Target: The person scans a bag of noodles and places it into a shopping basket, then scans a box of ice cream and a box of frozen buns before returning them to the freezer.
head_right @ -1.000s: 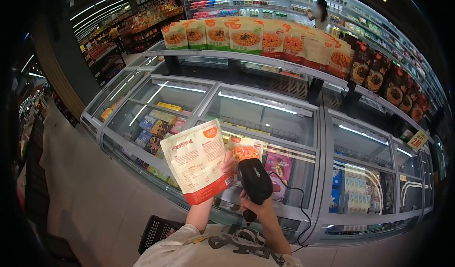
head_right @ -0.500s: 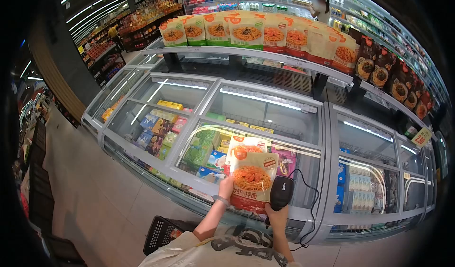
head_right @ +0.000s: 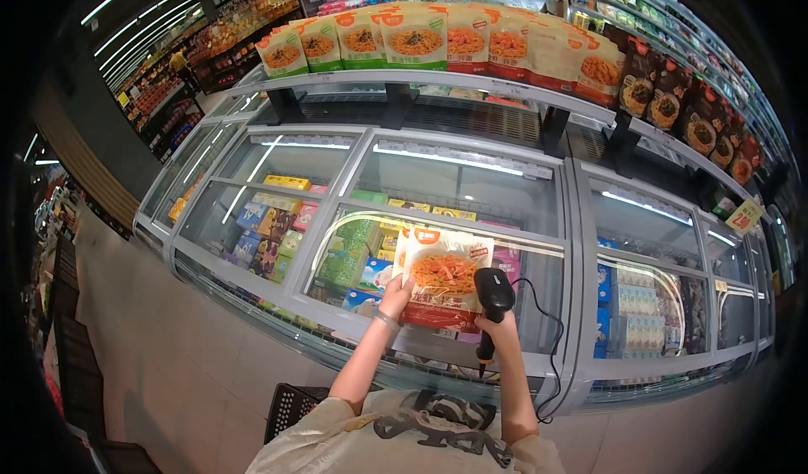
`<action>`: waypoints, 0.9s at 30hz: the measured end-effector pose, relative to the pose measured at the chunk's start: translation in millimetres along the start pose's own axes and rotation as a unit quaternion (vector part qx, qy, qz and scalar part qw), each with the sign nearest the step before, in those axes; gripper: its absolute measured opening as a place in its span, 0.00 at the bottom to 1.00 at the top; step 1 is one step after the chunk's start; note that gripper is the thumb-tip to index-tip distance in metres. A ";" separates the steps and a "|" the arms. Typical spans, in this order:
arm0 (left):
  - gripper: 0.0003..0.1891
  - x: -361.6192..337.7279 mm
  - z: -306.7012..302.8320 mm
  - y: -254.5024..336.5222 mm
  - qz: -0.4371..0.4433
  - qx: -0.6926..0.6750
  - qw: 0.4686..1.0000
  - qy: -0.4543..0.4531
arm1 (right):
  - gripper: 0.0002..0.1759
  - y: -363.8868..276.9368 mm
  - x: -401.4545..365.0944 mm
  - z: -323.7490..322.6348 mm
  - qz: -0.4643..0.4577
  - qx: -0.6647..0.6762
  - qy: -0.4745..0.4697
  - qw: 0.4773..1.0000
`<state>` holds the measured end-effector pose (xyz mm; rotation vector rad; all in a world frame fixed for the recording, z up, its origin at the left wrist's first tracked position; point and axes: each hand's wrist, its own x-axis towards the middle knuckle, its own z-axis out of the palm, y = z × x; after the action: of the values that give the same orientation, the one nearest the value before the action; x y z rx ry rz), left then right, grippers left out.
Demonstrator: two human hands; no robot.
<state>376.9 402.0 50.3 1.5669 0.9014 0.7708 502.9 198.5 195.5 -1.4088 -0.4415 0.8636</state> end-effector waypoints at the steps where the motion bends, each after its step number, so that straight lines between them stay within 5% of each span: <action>1: 0.14 8.3 -5.6 8.1 0.010 0.086 0.996 0.029 | 0.18 5.1 14.5 4.4 0.011 0.005 -0.021 1.000; 3: 0.15 24.1 -17.1 27.5 0.027 0.251 0.963 0.092 | 0.20 17.5 39.9 15.9 0.051 0.050 -0.031 0.997; 6: 0.16 44.5 -21.4 11.1 -0.075 0.237 0.966 0.069 | 0.19 16.6 59.6 34.7 0.081 0.049 -0.028 0.995; 7: 0.19 53.9 -21.0 -14.6 -0.131 0.164 0.978 0.008 | 0.19 24.3 64.4 37.3 0.073 0.057 -0.044 0.995; 8: 0.20 58.8 -15.7 -33.9 -0.093 0.138 0.986 0.022 | 0.18 30.2 71.1 38.4 0.062 0.064 -0.059 0.994; 15: 0.16 42.0 -16.5 19.9 -0.050 -0.069 0.989 -0.119 | 0.21 50.2 89.4 30.8 0.081 0.026 -0.039 0.996; 20: 0.21 -1.7 -5.3 57.2 -0.078 -0.309 0.939 -0.128 | 0.17 26.0 68.7 31.9 0.107 0.077 -0.023 0.991; 21: 0.22 -12.6 -7.3 62.4 -0.143 -0.384 0.896 -0.174 | 0.17 28.1 68.0 29.8 0.093 0.063 -0.037 0.993; 27: 0.21 -45.2 -14.9 62.8 -0.106 -0.357 0.918 -0.134 | 0.21 55.7 60.4 21.2 0.092 0.061 -0.086 0.990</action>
<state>350.7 364.3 114.3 0.8784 0.4865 0.6116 511.3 253.9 131.9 -1.2818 -0.3861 1.1497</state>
